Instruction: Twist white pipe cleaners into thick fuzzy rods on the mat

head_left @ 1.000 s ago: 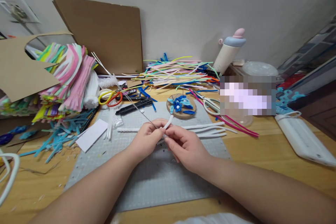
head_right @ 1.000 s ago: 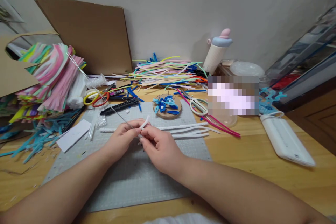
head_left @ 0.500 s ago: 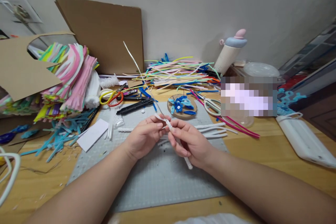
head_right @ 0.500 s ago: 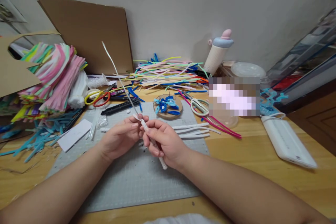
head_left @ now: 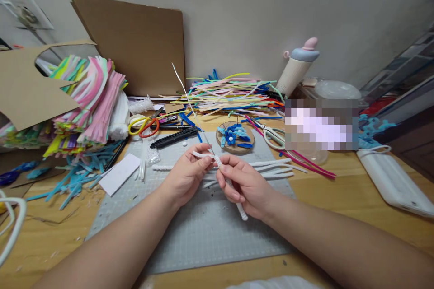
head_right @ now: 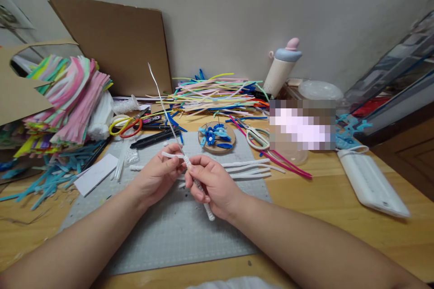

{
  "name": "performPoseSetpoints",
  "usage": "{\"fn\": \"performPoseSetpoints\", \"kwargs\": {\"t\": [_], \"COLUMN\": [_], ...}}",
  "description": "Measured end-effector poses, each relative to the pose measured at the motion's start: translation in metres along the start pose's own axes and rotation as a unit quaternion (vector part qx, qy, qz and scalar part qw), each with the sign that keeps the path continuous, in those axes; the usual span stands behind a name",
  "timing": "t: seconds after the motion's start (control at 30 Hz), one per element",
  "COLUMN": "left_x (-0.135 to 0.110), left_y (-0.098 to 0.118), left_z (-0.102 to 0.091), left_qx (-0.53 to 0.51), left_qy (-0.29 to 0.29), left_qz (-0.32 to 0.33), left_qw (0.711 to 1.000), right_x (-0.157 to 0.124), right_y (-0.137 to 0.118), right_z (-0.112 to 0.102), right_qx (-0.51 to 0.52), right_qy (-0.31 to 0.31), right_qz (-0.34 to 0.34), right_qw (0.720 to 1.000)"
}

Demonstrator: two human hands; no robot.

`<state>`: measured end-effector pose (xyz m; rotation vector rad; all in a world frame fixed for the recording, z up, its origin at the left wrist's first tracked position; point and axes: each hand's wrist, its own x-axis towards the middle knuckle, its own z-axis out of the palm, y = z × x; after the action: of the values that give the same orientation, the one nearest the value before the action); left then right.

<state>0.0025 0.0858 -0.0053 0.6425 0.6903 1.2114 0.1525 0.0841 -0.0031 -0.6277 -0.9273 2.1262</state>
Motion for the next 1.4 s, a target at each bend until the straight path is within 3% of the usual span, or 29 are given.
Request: {"fn": "performPoseSetpoints", "kwargs": {"t": [0.1, 0.33, 0.57, 0.73, 0.93, 1.13, 1.4], "left_x": [-0.0011, 0.0007, -0.0001, -0.0042, -0.0016, 0.0003, -0.0003], "left_y": [0.0008, 0.0035, 0.0033, 0.0034, 0.0039, 0.0028, 0.0006], "left_z": [0.0015, -0.0014, 0.0001, 0.0053, 0.0038, -0.0016, 0.0004], "left_qx": [0.022, 0.036, 0.05, 0.062, 0.073, 0.065, 0.059], "left_qy": [-0.004, -0.001, -0.002, -0.018, 0.02, -0.028, 0.007], "left_qz": [0.001, 0.034, 0.04, 0.042, 0.041, 0.035, 0.046], "left_qw": [1.0, 0.999, 0.998, 0.997, 0.996, 0.997, 0.997], "right_x": [-0.0007, -0.0004, -0.0019, -0.0046, -0.0039, -0.0015, -0.0008], "right_y": [0.0008, -0.0058, -0.0028, -0.0006, -0.0065, -0.0075, -0.0025], "right_z": [-0.0002, -0.0002, 0.0003, 0.0017, 0.0001, -0.0023, -0.0048], "right_qx": [-0.007, 0.024, 0.051, 0.049, 0.072, 0.09, 0.076], "right_qy": [-0.012, 0.025, -0.026, -0.06, -0.041, -0.073, -0.092], "right_qz": [0.004, -0.002, 0.052, 0.055, 0.062, 0.088, 0.092], "right_qw": [1.0, 0.999, 0.997, 0.995, 0.995, 0.989, 0.989]}}
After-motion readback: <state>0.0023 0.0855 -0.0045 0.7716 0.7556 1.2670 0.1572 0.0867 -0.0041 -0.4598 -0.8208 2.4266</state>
